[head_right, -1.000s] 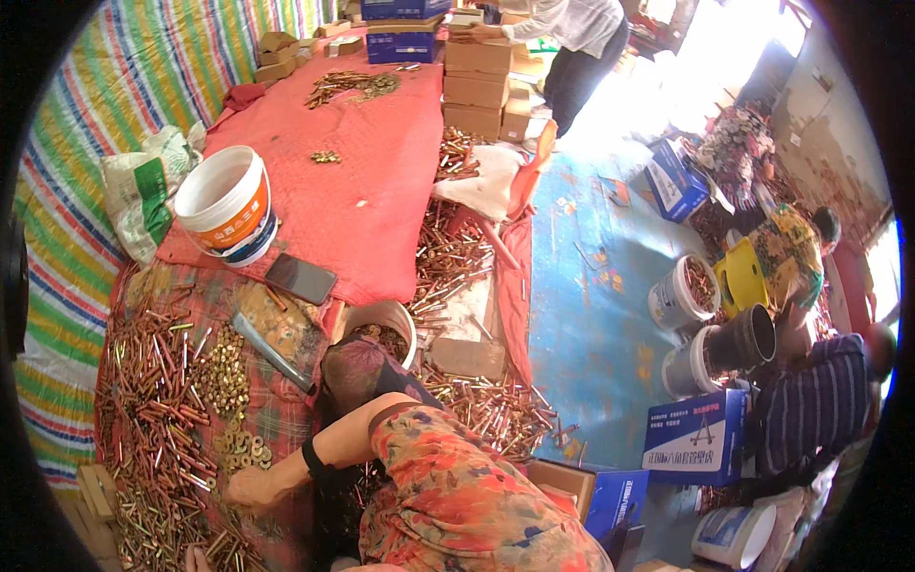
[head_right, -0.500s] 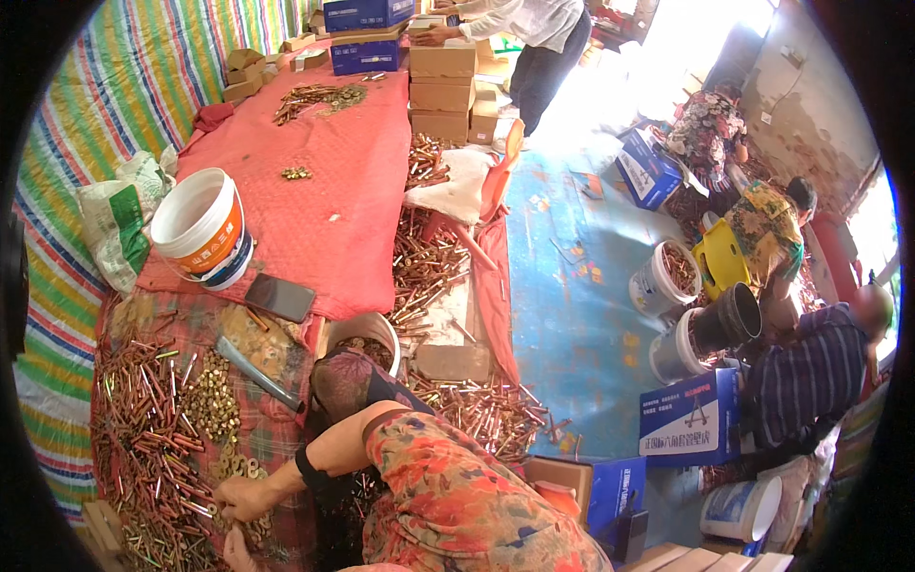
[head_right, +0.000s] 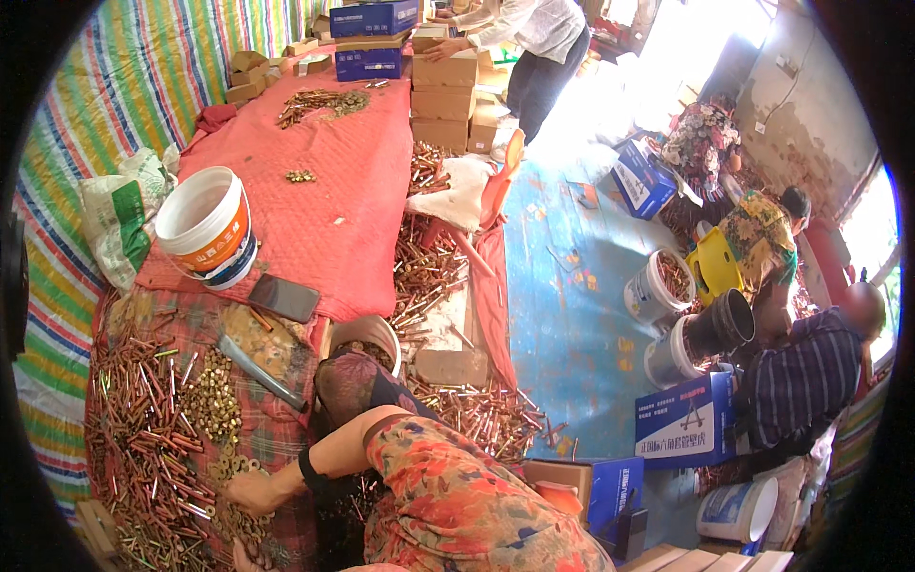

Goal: Assembling metal washers onto long bolts.

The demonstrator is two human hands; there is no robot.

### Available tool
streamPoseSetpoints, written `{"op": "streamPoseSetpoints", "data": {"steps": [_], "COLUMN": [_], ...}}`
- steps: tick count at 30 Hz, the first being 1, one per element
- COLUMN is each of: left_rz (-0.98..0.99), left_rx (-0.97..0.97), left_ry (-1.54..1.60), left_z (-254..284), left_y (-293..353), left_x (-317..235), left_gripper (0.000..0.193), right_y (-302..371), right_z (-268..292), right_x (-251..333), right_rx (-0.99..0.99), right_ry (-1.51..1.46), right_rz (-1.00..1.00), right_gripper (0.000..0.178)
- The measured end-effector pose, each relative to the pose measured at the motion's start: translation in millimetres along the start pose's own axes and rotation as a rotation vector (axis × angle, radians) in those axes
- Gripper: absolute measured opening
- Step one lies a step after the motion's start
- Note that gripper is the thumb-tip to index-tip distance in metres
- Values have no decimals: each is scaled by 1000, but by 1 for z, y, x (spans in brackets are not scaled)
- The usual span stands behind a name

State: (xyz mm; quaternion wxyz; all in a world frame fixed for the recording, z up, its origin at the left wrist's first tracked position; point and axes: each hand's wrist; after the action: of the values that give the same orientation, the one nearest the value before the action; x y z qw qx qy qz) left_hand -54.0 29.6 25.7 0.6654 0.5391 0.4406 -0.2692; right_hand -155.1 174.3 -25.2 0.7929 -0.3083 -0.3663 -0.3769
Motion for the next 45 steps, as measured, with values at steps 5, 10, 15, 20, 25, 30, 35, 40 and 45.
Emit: {"op": "streamPoseSetpoints", "data": {"steps": [5,10,15,20,25,30,35,40,45], "left_rz": [17,39,55,58,28,16,34,56,75], "left_rx": [-54,-125,-164,-184,-221,-206,-168,-137,-147], "left_ry": [69,128,156,183,159,150,126,109,88], "left_z": [5,15,12,-6,-5,-7,-5,-7,-11], "left_y": [-4,-4,-2,12,8,9,10,11,24], "left_x": [9,16,15,3,12,12,13,11,5], "left_gripper": [27,25,23,17,23,25,22,25,28], "right_y": [3,3,0,0,2,-1,-1,3,1], "right_z": [-16,-15,-35,-29,-22,-23,-21,-8,-20], "right_x": [-12,-7,-24,-22,-21,-23,-24,-18,-20], "right_rx": [96,220,245,120,124,205,184,201,160], "right_ry": [184,404,522,520,515,543,442,437,440], "right_rz": [122,203,253,352,389,383,420,396,426], "right_gripper": [18,19,22,13,14,18,24,31,26]}}
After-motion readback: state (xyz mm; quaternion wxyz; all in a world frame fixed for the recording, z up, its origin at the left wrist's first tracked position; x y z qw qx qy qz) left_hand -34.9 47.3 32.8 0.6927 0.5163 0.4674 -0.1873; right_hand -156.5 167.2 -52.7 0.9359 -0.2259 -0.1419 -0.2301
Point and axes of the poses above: each hand's wrist, its own y-axis away from the middle knuckle, its own z-axis out of the back of the hand, x = y × z, and after that the axes turned 2 degrees about y, right-handed
